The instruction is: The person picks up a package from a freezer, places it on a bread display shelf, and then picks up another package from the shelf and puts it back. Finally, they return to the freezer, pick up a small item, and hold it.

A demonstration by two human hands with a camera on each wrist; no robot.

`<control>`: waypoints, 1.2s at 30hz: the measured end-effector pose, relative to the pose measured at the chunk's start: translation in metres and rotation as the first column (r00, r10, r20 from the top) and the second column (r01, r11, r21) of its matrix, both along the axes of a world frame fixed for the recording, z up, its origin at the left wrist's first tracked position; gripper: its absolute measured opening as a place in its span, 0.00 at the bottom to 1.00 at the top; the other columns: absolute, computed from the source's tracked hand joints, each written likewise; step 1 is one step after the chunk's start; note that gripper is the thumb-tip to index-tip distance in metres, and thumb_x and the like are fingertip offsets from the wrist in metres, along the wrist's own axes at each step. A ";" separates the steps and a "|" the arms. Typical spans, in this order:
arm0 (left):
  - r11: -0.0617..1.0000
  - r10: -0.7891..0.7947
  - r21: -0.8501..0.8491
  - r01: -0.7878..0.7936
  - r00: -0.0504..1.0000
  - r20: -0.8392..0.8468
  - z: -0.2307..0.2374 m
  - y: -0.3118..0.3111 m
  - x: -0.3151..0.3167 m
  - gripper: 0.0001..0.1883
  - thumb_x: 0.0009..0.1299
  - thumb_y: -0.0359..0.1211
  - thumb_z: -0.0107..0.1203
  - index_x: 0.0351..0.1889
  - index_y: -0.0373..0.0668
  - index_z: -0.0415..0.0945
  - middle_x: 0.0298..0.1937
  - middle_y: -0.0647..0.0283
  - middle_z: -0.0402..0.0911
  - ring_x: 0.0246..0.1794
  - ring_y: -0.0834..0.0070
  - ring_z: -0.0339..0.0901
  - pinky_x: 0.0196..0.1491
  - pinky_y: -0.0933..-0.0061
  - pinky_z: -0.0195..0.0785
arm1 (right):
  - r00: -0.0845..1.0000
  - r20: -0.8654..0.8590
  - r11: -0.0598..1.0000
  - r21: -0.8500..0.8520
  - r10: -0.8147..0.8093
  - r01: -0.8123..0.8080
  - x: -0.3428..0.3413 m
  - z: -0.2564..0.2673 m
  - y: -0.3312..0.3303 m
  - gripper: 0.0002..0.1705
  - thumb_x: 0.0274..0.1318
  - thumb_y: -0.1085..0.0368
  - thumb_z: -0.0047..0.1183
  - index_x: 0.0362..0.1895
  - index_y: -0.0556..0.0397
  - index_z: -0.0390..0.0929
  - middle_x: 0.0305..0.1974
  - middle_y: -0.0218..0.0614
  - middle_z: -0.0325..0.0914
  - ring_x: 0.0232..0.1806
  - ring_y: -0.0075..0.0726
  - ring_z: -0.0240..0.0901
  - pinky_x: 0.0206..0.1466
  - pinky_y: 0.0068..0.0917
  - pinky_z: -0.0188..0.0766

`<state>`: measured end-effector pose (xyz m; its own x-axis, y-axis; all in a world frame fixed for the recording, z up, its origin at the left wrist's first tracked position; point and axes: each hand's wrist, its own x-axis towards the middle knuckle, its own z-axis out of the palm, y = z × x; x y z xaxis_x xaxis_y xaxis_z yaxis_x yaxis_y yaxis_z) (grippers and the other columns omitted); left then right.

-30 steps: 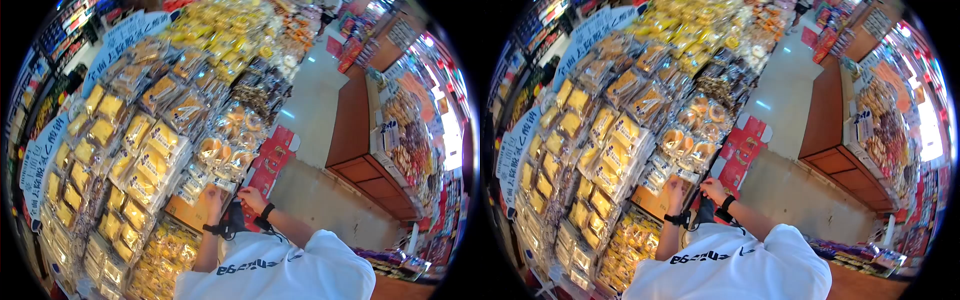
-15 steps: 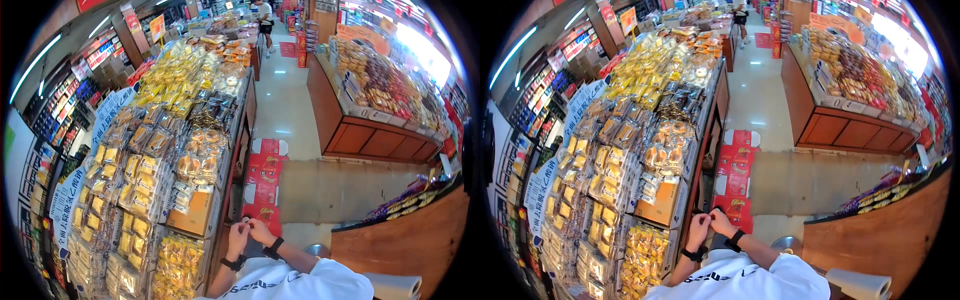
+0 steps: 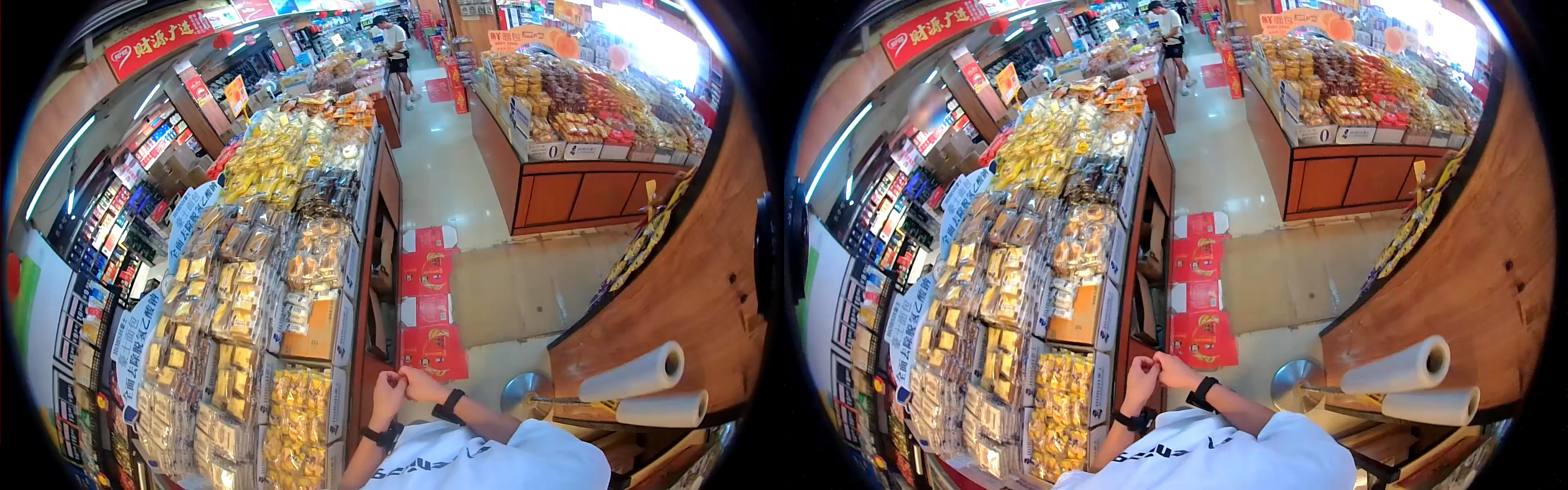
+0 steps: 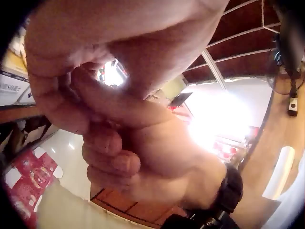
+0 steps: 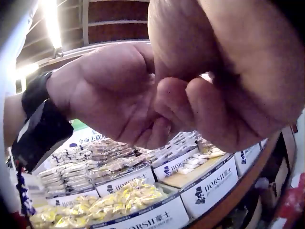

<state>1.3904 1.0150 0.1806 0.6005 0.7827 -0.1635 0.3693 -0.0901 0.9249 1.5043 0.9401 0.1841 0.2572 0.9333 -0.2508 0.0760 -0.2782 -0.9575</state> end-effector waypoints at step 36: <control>0.905 -0.152 -0.380 0.191 0.980 0.132 -0.002 -0.236 -0.381 0.17 0.59 0.30 0.57 0.46 0.35 0.70 0.31 0.63 0.76 0.24 0.80 0.72 0.25 0.80 0.66 | 0.943 -0.223 0.964 0.158 0.247 -0.215 -0.378 0.011 -0.263 0.05 0.57 0.73 0.45 0.37 0.52 0.66 0.24 0.27 0.67 0.20 0.20 0.59 0.21 0.22 0.56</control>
